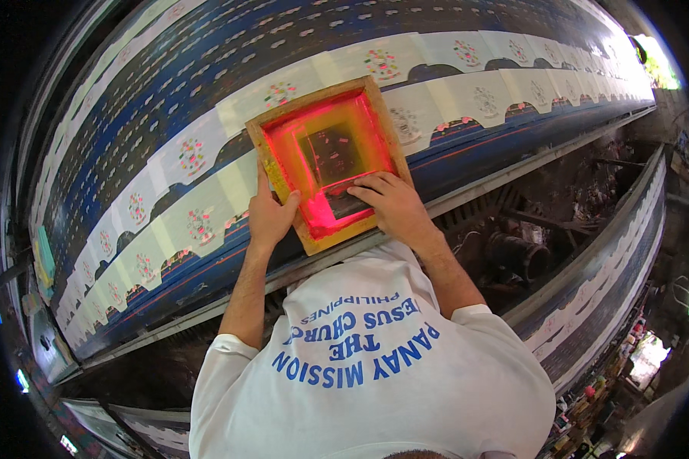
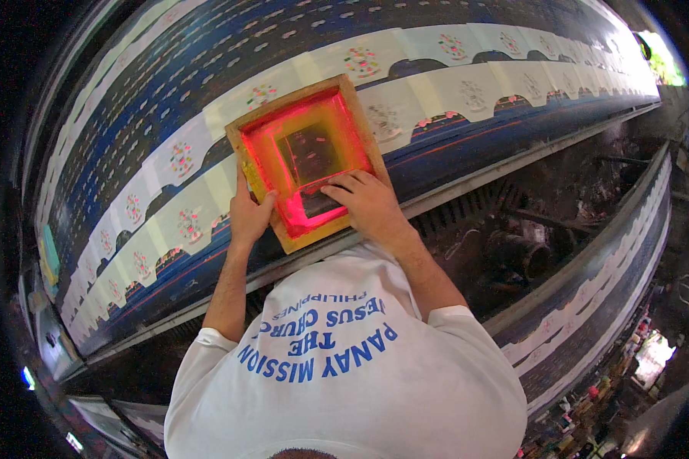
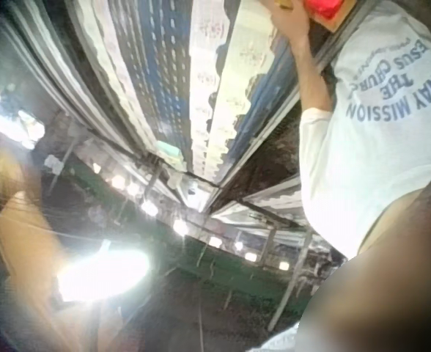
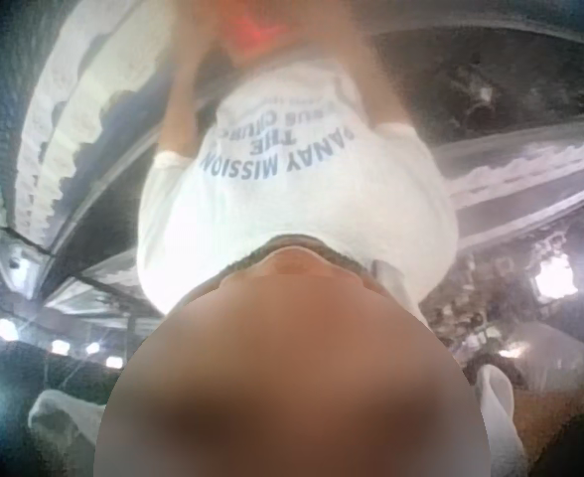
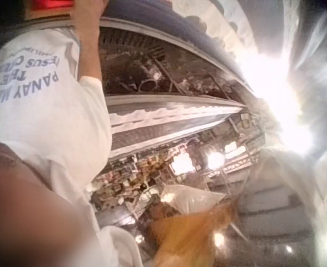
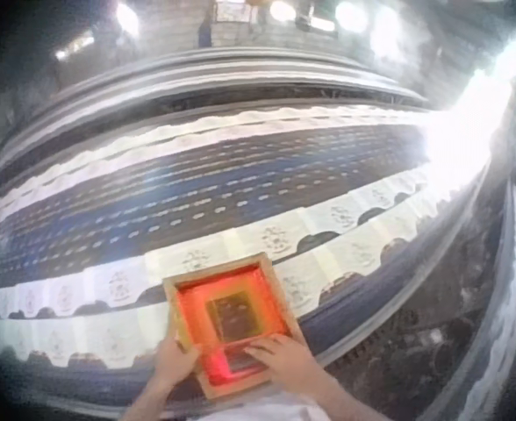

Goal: The person holds a wooden frame with a mesh screen over a tray of pink liquid and repeatedly rubs the screen with a dark pad. The person moves the frame along a long table lined with patterned paper sheets while continuing to rub the screen.

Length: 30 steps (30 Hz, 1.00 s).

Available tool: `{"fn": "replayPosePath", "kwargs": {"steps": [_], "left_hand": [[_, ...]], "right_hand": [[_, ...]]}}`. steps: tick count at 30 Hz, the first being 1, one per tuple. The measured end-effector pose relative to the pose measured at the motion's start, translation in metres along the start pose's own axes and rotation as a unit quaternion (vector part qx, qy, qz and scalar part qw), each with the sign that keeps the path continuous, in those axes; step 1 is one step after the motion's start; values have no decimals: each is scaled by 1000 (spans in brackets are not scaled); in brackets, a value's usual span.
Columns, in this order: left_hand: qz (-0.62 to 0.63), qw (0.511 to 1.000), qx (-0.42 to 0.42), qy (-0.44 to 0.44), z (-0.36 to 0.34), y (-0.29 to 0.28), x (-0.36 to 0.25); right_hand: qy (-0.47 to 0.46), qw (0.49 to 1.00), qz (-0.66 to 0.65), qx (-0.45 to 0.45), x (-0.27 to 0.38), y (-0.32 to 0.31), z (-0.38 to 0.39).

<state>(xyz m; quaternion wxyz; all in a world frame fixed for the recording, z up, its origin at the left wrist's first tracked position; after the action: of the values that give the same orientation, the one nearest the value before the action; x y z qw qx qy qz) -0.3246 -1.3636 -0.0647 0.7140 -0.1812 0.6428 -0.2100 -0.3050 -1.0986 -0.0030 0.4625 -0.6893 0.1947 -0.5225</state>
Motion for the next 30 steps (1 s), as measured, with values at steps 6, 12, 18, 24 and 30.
{"fn": "replayPosePath", "kwargs": {"steps": [6, 12, 18, 24, 30], "left_hand": [[2, 1000, 8, -9, -39, 97, -55], [20, 999, -17, 25, -55, 142, -63], [46, 998, 7, -39, -54, 142, -66], [26, 999, -23, 23, -54, 145, -68], [-5, 1000, -11, -4, -55, 146, -65]], "right_hand": [[11, 1000, 8, -14, -96, -64, 15], [-4, 1000, 16, -11, -137, -81, 23], [-30, 999, 20, -8, -140, -83, 23], [-30, 999, 7, 14, -142, -86, 21], [-61, 998, -21, 24, -152, -91, -24]]}}
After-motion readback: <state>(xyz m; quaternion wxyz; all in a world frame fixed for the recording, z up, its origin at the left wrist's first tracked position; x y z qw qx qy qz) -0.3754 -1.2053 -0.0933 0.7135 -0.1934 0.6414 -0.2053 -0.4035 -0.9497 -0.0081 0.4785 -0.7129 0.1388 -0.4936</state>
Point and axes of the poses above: each hand's wrist, its own z-axis away from the middle knuckle, its own y-axis out of the palm, x = y × z, the point moved 7 cm from there along -z, towards the middle knuckle, and after that the axes turned 6 degrees about y, right-handed, at the moved point
